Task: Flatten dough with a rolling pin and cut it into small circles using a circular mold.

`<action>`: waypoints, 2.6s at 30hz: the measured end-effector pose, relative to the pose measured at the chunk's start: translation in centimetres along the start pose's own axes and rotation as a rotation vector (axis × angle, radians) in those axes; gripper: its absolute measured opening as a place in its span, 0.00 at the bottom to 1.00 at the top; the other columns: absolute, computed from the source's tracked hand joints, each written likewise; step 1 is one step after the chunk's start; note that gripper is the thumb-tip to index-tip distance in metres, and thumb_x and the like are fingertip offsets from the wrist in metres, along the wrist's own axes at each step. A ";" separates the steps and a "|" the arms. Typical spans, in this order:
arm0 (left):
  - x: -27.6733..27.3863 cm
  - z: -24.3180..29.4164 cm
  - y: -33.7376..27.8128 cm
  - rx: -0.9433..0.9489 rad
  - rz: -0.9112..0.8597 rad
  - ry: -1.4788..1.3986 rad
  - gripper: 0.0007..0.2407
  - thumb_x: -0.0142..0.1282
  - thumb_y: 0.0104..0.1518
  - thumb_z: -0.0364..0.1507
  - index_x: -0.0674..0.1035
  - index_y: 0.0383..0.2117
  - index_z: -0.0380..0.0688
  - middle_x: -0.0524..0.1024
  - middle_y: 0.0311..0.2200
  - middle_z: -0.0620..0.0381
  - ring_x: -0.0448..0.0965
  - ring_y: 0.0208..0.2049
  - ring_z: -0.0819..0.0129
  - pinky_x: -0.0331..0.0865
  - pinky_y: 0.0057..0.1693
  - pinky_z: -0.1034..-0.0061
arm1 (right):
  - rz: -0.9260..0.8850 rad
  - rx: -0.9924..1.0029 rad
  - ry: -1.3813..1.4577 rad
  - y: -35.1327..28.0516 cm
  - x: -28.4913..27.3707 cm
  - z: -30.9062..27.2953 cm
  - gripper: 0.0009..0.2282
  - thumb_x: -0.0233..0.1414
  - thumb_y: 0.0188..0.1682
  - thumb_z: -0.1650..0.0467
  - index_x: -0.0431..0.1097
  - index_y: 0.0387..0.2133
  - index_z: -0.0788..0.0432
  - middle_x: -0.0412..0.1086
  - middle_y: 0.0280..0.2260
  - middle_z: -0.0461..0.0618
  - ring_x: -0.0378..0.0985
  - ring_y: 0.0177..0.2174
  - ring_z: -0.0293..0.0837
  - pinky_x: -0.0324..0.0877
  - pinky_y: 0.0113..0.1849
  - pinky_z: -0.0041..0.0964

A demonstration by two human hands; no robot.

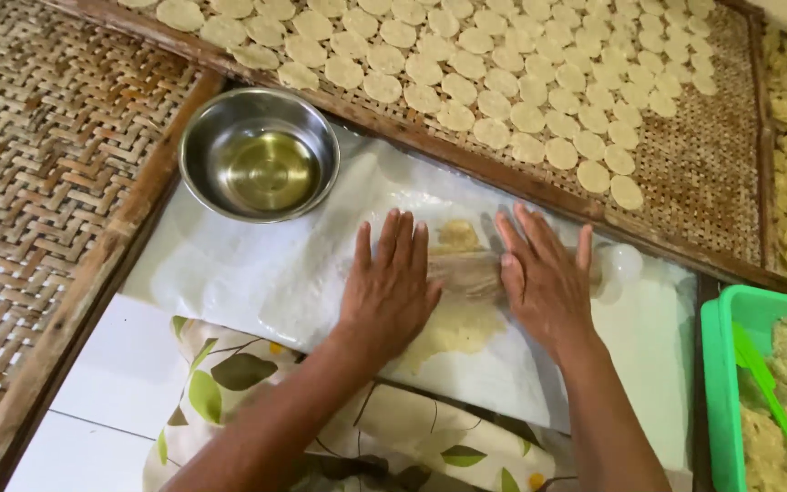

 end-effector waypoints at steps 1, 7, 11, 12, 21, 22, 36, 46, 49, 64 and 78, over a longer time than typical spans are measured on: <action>-0.1 0.4 -0.6 0.007 -0.042 0.010 0.33 0.43 0.61 0.47 0.61 0.65 0.31 0.57 0.67 0.37 0.46 0.71 0.46 0.37 0.70 0.45 | -0.017 0.017 0.027 -0.7 0.1 0.1 0.22 0.38 0.59 0.63 0.55 0.69 0.44 0.52 0.70 0.48 0.53 0.67 0.50 0.31 0.64 0.72; -0.9 2.0 -2.8 0.133 -0.102 0.086 0.31 0.53 0.57 0.44 0.65 0.62 0.33 0.68 0.57 0.41 0.59 0.66 0.47 0.43 0.70 0.47 | -0.061 -0.002 0.036 -3.2 -1.2 -1.1 0.27 0.43 0.56 0.56 0.54 0.68 0.49 0.59 0.64 0.50 0.59 0.63 0.53 0.36 0.62 0.70; -1.3 1.3 -2.7 0.131 -0.235 -0.050 0.29 0.58 0.58 0.39 0.66 0.62 0.35 0.73 0.47 0.47 0.69 0.56 0.53 0.48 0.70 0.48 | -0.114 -0.041 0.002 -2.5 -2.9 -2.8 0.29 0.51 0.47 0.53 0.60 0.62 0.48 0.70 0.51 0.51 0.70 0.52 0.51 0.39 0.61 0.70; -1.7 0.8 -2.4 0.136 -0.231 -0.048 0.29 0.58 0.58 0.39 0.66 0.62 0.35 0.73 0.47 0.47 0.69 0.56 0.53 0.48 0.70 0.48 | -0.109 -0.039 0.000 -1.7 -3.2 -2.7 0.29 0.51 0.47 0.53 0.60 0.62 0.48 0.70 0.51 0.51 0.70 0.52 0.51 0.39 0.61 0.70; -5.4 -4.8 -4.3 0.006 -0.256 -0.144 0.29 0.59 0.56 0.40 0.66 0.62 0.42 0.74 0.46 0.50 0.71 0.54 0.54 0.54 0.66 0.56 | -0.227 0.035 0.179 2.3 -0.7 -5.4 0.19 0.43 0.57 0.56 0.66 0.59 0.44 0.71 0.46 0.49 0.75 0.42 0.54 0.68 0.47 0.51; -4.7 -5.2 -4.5 0.005 -0.272 -0.154 0.28 0.58 0.56 0.40 0.66 0.62 0.43 0.74 0.48 0.51 0.70 0.55 0.55 0.52 0.67 0.55 | -0.223 0.038 0.132 2.0 -0.1 -5.4 0.19 0.43 0.57 0.57 0.66 0.59 0.43 0.70 0.50 0.51 0.74 0.45 0.55 0.67 0.48 0.52; -6.4 -1.9 -9.3 0.109 -0.080 -0.108 0.27 0.43 0.64 0.39 0.61 0.65 0.33 0.60 0.65 0.40 0.57 0.67 0.47 0.46 0.69 0.52 | -0.021 0.038 0.094 -7.0 -2.3 -9.3 0.21 0.39 0.59 0.64 0.61 0.64 0.52 0.63 0.63 0.51 0.61 0.63 0.53 0.49 0.61 0.61; -7.0 -0.6 -12.6 0.188 -0.080 -0.148 0.28 0.47 0.60 0.38 0.61 0.64 0.32 0.56 0.68 0.40 0.53 0.69 0.49 0.44 0.69 0.53 | 0.043 0.101 0.064 -12.2 -2.2 -10.1 0.23 0.38 0.58 0.60 0.60 0.65 0.54 0.61 0.64 0.53 0.59 0.64 0.54 0.44 0.63 0.62; -5.9 -1.2 -10.0 0.213 -0.114 -0.117 0.29 0.49 0.60 0.38 0.61 0.64 0.32 0.56 0.67 0.39 0.53 0.68 0.48 0.44 0.69 0.52 | 0.046 0.098 0.078 -10.0 -2.7 -9.6 0.25 0.42 0.57 0.58 0.58 0.65 0.55 0.62 0.64 0.53 0.60 0.63 0.54 0.43 0.63 0.62; -0.1 -1.5 8.1 0.289 -0.098 -0.306 0.26 0.50 0.63 0.44 0.69 0.61 0.40 0.71 0.55 0.47 0.70 0.56 0.53 0.64 0.60 0.53 | 0.100 0.123 0.006 -3.3 -4.3 -4.6 0.32 0.64 0.40 0.62 0.66 0.61 0.49 0.73 0.47 0.50 0.75 0.44 0.53 0.68 0.44 0.50; 1.3 -2.0 8.0 0.286 -0.005 -0.037 0.24 0.39 0.65 0.43 0.68 0.60 0.38 0.55 0.69 0.47 0.60 0.67 0.56 0.53 0.68 0.56 | 0.125 0.190 -0.032 -3.8 -2.4 -6.2 0.31 0.63 0.42 0.65 0.65 0.62 0.52 0.71 0.50 0.49 0.71 0.48 0.53 0.64 0.47 0.51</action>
Point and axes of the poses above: each hand's wrist, its own y-axis towards the middle knuckle, its own x-axis out of the palm, z = x × y, the point moved 10 cm from there along y, towards the middle knuckle
